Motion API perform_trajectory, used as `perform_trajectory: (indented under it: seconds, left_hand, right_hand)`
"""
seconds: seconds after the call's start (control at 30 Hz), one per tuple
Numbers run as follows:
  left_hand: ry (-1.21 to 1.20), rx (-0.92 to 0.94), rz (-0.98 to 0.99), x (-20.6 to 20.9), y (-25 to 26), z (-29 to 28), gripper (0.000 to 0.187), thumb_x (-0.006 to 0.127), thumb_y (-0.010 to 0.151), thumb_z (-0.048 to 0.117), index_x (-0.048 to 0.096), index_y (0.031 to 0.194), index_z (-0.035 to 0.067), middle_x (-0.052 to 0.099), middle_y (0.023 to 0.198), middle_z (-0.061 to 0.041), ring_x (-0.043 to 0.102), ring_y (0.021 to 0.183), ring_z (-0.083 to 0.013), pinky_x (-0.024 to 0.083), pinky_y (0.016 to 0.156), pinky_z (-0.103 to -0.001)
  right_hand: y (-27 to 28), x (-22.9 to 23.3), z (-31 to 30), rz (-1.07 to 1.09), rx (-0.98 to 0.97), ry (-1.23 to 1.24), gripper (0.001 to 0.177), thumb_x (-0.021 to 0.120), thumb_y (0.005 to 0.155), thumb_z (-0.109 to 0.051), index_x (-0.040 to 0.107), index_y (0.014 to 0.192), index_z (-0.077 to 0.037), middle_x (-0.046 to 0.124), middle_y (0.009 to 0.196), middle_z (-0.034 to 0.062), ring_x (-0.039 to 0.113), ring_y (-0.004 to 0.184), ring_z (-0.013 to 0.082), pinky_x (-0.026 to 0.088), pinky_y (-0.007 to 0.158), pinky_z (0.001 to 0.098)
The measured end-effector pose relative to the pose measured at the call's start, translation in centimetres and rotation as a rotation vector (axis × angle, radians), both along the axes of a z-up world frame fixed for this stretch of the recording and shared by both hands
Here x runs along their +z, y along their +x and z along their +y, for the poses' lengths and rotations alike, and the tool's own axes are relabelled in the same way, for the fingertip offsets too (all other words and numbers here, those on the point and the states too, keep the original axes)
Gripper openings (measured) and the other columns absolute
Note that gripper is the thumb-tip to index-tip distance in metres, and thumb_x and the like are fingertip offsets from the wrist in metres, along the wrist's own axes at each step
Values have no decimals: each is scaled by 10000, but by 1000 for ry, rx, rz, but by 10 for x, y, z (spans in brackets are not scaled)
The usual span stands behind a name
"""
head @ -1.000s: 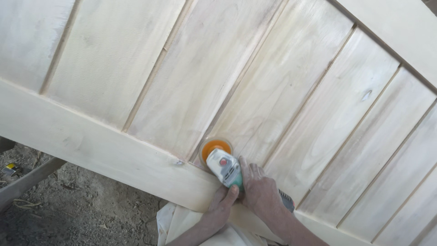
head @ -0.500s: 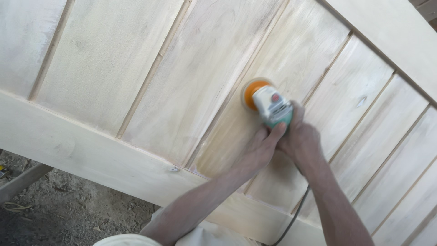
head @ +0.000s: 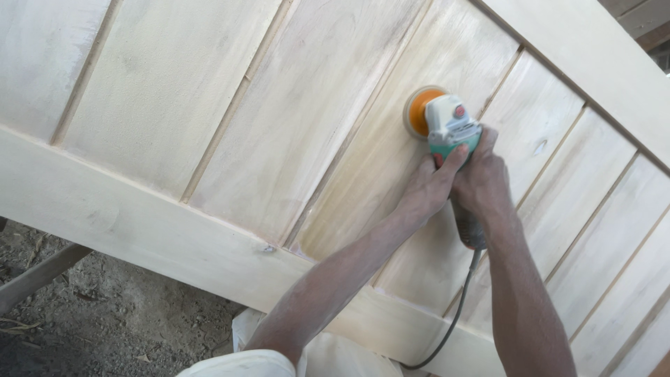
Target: The person uses an electric orbital sander to smooth the surface of a large, light-colored wooden panel. They move the sander systematically across the flat panels and along the frame edges, generating fine dust.
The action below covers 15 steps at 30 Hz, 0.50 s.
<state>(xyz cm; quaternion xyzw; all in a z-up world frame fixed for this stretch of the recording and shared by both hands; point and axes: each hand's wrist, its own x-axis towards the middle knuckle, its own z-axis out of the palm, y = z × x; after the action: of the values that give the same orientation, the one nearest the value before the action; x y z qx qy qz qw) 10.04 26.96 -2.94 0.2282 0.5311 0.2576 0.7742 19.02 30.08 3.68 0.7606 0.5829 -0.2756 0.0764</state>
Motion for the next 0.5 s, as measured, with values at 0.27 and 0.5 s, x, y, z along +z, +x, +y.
perform_trajectory:
  seconds: [0.27,0.5]
  left_hand:
    - [-110,-6,-133,8,-58,-141,865,565,912,679,502,1408,-27,656,1245,-151,645,1077,-206,543,900,-354]
    - [-236,-198,-276,11,-102,-238,689,504,977,512,457,1472,34,619,1328,-120,625,1169,-208,548,950,-404]
  right_hand:
    - [-29,3,-121,-53,117,-278,1102,796,727,-337,104,1533,-43,720,757,256,724,737,461,596,652,521]
    - [-34,-13,-231,36,297,-233,1011,797,727,-236,222,1519,20,609,1235,246,676,1038,386,591,794,460]
